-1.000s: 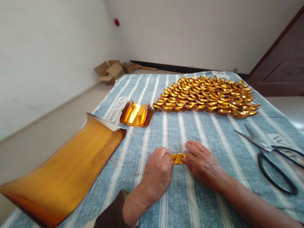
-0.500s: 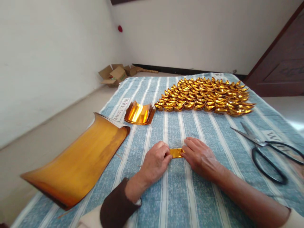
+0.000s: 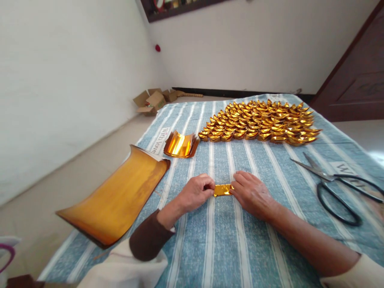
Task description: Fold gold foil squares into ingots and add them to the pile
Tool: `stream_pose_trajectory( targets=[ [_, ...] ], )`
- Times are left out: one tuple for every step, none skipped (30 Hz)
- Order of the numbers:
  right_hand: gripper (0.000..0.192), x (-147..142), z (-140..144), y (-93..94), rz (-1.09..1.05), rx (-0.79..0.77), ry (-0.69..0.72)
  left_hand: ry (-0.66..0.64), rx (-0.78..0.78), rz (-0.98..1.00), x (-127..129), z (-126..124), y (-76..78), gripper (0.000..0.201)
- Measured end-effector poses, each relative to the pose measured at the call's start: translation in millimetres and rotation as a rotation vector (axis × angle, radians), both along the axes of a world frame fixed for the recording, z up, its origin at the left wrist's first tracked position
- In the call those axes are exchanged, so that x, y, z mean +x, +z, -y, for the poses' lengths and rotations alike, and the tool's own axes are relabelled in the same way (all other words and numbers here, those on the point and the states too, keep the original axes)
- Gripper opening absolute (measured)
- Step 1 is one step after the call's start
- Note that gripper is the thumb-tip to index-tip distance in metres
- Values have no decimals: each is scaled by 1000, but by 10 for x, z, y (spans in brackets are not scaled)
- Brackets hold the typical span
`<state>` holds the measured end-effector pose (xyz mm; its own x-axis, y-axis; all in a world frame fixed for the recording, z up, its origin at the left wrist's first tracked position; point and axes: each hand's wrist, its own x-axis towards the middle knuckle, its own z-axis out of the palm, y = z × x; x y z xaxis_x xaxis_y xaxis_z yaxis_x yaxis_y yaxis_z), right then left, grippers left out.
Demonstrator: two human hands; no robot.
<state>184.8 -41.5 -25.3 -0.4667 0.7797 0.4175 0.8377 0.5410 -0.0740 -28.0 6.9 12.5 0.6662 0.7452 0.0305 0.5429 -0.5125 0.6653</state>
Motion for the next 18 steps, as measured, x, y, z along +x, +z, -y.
stream_pose_trajectory(
  targets=[
    [22,0,-1,-3,0,2,1,-11,-13,-10,-11,-16,19,19],
    [22,-1,-2,-7,1,3,2,-18,-21,-21,-20,-25,35,19],
    [22,-1,-3,-10,1,4,2,-23,-25,-32,-26,-26,46,19],
    [22,-2,-5,-14,1,6,1,-25,-23,-40,-28,-22,53,19],
    [22,-2,-6,-17,1,9,0,-27,-20,-44,-28,-14,57,19],
    [22,-3,-7,-20,1,12,-2,-32,-13,-44,-24,-6,56,19],
    [22,-3,-8,-22,1,16,-2,-40,-5,-39,-18,0,54,20],
    [22,-3,-8,-23,0,21,0,-51,5,-32,-9,1,50,20],
    [22,-3,-8,-24,-1,25,4,-65,19,-24,2,-5,45,20],
    [22,-2,-8,-24,-2,28,9,-87,33,-20,15,-19,40,19],
    [22,-1,-8,-24,-2,29,14,-120,43,-19,28,-40,35,18],
    [22,0,-7,-24,-2,30,15,-163,48,-23,41,-67,30,18],
    [22,1,-6,-24,-4,31,13,-212,46,-30,53,-97,24,17],
    [22,2,-4,-25,-4,30,8,-262,39,-37,62,-130,19,16],
    [21,2,-3,-25,-5,29,4,-304,27,-43,68,-161,13,16],
    [21,2,-1,-26,-6,27,-1,-333,11,-47,71,-189,9,16],
    [20,2,0,-26,-8,25,-3,-349,-6,-48,70,-213,6,16],
    [19,2,2,-26,-9,23,-1,-357,-23,-48,66,-232,5,17]
  ],
)
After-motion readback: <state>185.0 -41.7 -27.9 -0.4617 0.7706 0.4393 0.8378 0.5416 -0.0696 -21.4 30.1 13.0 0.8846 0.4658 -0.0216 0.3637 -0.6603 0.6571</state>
